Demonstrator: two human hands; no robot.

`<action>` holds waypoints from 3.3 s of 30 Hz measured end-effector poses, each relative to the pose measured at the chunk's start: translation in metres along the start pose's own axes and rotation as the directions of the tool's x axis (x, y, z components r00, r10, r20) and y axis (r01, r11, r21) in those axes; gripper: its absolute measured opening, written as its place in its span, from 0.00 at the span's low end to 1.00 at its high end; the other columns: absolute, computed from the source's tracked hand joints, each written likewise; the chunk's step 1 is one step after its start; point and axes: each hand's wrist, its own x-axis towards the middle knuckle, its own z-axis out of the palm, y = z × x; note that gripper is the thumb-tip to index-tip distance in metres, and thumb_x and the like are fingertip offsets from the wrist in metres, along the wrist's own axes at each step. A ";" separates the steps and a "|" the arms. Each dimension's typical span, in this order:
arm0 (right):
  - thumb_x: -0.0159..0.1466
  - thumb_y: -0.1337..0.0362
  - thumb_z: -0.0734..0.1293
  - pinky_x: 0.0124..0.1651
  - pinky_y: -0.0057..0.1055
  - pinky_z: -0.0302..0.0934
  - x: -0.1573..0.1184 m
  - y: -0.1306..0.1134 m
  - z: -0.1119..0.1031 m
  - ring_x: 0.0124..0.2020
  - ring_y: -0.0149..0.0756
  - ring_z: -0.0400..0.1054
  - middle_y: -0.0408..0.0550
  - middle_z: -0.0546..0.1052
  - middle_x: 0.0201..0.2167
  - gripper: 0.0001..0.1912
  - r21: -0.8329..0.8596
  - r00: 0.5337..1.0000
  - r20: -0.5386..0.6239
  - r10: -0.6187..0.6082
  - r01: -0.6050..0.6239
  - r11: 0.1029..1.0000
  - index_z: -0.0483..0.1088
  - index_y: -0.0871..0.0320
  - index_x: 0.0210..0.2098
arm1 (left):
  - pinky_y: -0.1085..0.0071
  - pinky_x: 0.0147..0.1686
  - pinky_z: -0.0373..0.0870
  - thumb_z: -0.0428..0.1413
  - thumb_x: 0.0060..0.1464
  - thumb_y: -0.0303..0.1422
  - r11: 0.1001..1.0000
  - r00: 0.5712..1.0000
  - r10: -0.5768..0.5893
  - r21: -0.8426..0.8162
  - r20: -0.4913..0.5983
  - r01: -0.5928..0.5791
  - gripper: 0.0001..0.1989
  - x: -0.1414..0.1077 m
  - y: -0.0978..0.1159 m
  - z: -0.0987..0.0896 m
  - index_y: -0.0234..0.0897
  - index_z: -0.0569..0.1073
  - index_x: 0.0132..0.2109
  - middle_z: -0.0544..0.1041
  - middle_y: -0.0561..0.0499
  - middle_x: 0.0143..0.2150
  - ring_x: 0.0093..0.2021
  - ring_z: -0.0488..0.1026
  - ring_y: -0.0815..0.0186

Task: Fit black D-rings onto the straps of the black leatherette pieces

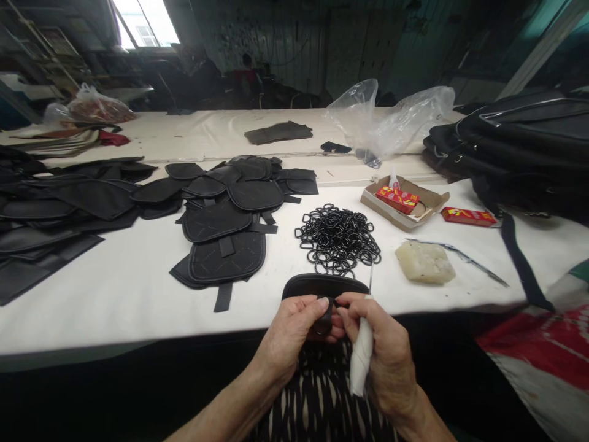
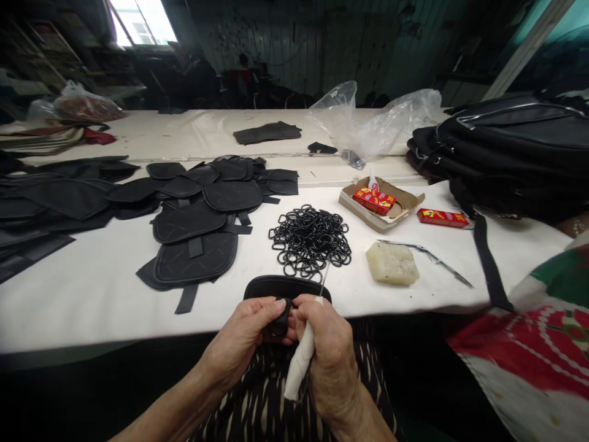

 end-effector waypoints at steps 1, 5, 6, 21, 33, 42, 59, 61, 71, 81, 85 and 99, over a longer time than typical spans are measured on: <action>0.64 0.72 0.58 0.35 0.27 0.72 -0.001 0.002 0.000 0.34 0.31 0.73 0.48 0.71 0.43 0.07 -0.002 1.000 0.011 0.001 -0.001 1.000 0.65 0.55 0.36 | 0.70 0.31 0.68 0.53 0.53 0.40 1.000 1.000 0.004 0.001 0.002 -0.004 0.16 0.000 -0.001 0.001 0.29 0.75 0.30 0.77 0.43 0.28 0.27 0.72 0.66; 0.63 0.71 0.60 0.37 0.29 0.71 -0.003 0.004 0.000 0.37 0.34 0.72 0.50 0.71 0.44 0.06 -0.080 0.999 0.011 -0.044 0.045 0.996 0.66 0.56 0.36 | 0.70 0.32 0.68 0.53 0.54 0.40 1.000 1.000 0.011 0.019 0.002 -0.011 0.16 0.001 -0.001 0.002 0.30 0.76 0.32 0.77 0.43 0.29 0.27 0.73 0.65; 0.62 0.72 0.60 0.38 0.30 0.71 -0.003 0.003 0.000 0.37 0.34 0.73 0.50 0.71 0.44 0.06 -0.098 0.998 0.008 -0.061 0.062 0.993 0.66 0.56 0.36 | 0.71 0.32 0.68 0.53 0.54 0.40 1.000 1.000 0.015 0.023 -0.001 -0.015 0.16 0.001 -0.001 0.002 0.30 0.76 0.32 0.77 0.43 0.29 0.27 0.73 0.65; 0.62 0.74 0.60 0.33 0.26 0.72 -0.004 -0.005 0.004 0.33 0.31 0.73 0.49 0.73 0.41 0.07 -0.192 0.988 -0.045 -0.148 0.137 0.972 0.66 0.56 0.34 | 0.70 0.32 0.68 0.53 0.54 0.41 0.999 0.999 0.036 0.037 -0.022 -0.036 0.16 0.002 -0.005 0.002 0.31 0.75 0.30 0.77 0.44 0.29 0.27 0.72 0.67; 0.62 0.72 0.61 0.34 0.28 0.72 -0.015 0.009 0.014 0.36 0.33 0.73 0.50 0.72 0.44 0.05 -0.023 0.997 -0.069 -0.032 0.031 0.999 0.65 0.56 0.34 | 0.72 0.31 0.68 0.51 0.56 0.41 0.992 0.996 0.079 0.106 -0.040 -0.074 0.16 -0.002 -0.008 0.002 0.30 0.74 0.32 0.76 0.46 0.28 0.27 0.71 0.67; 0.60 0.76 0.60 0.32 0.32 0.70 -0.006 -0.006 0.005 0.36 0.37 0.72 0.56 0.74 0.43 0.10 -0.386 0.924 0.011 -0.382 0.356 0.851 0.66 0.58 0.38 | 0.73 0.29 0.67 0.51 0.56 0.38 0.998 0.996 0.068 0.020 -0.060 -0.067 0.15 -0.001 -0.007 0.002 0.30 0.74 0.32 0.74 0.48 0.25 0.25 0.69 0.69; 0.61 0.78 0.58 0.25 0.34 0.64 0.007 -0.018 0.010 0.28 0.40 0.69 0.64 0.75 0.27 0.08 -0.663 0.748 0.202 -0.632 0.580 0.474 0.67 0.66 0.32 | 0.79 0.28 0.62 0.52 0.56 0.38 0.995 0.993 0.101 0.034 -0.064 -0.099 0.15 -0.002 -0.008 0.003 0.30 0.74 0.31 0.71 0.52 0.25 0.25 0.65 0.73; 0.61 0.78 0.58 0.25 0.34 0.65 0.007 -0.018 0.010 0.28 0.41 0.69 0.63 0.75 0.27 0.08 -0.667 0.748 0.207 -0.630 0.580 0.469 0.67 0.66 0.32 | 0.79 0.28 0.62 0.52 0.56 0.38 0.995 0.993 0.098 0.030 -0.072 -0.096 0.15 -0.002 -0.009 0.004 0.30 0.75 0.32 0.71 0.52 0.25 0.25 0.65 0.73; 0.59 0.79 0.60 0.23 0.34 0.63 0.006 -0.015 0.011 0.25 0.40 0.66 0.67 0.75 0.29 0.06 -0.681 0.746 0.206 -0.634 0.574 0.454 0.67 0.67 0.32 | 0.77 0.29 0.62 0.51 0.56 0.39 0.993 0.992 0.098 0.077 -0.078 -0.092 0.15 -0.003 -0.011 0.002 0.30 0.73 0.31 0.71 0.51 0.26 0.27 0.64 0.72; 0.60 0.78 0.60 0.23 0.34 0.62 0.007 -0.013 0.013 0.25 0.39 0.64 0.60 0.73 0.23 0.07 -0.718 0.748 0.212 -0.629 0.555 0.419 0.68 0.66 0.32 | 0.78 0.29 0.61 0.51 0.57 0.38 0.993 0.996 0.088 0.078 -0.018 -0.086 0.14 -0.003 -0.006 0.002 0.32 0.72 0.30 0.70 0.52 0.26 0.27 0.64 0.72; 0.61 0.77 0.58 0.22 0.34 0.60 0.007 -0.015 0.013 0.22 0.37 0.61 0.59 0.72 0.21 0.09 -0.718 0.750 0.217 -0.625 0.556 0.418 0.68 0.66 0.31 | 0.78 0.30 0.60 0.53 0.55 0.36 0.996 0.997 0.081 0.036 -0.012 -0.081 0.12 -0.002 -0.007 0.000 0.31 0.72 0.29 0.71 0.52 0.27 0.28 0.64 0.73; 0.59 0.78 0.61 0.25 0.33 0.63 0.004 -0.014 0.013 0.25 0.39 0.66 0.60 0.74 0.25 0.06 -0.721 0.738 0.203 -0.643 0.557 0.412 0.68 0.65 0.30 | 0.79 0.25 0.59 0.54 0.54 0.37 1.000 0.998 0.022 -0.016 -0.061 -0.023 0.14 -0.001 -0.003 0.004 0.31 0.74 0.26 0.72 0.51 0.22 0.23 0.64 0.73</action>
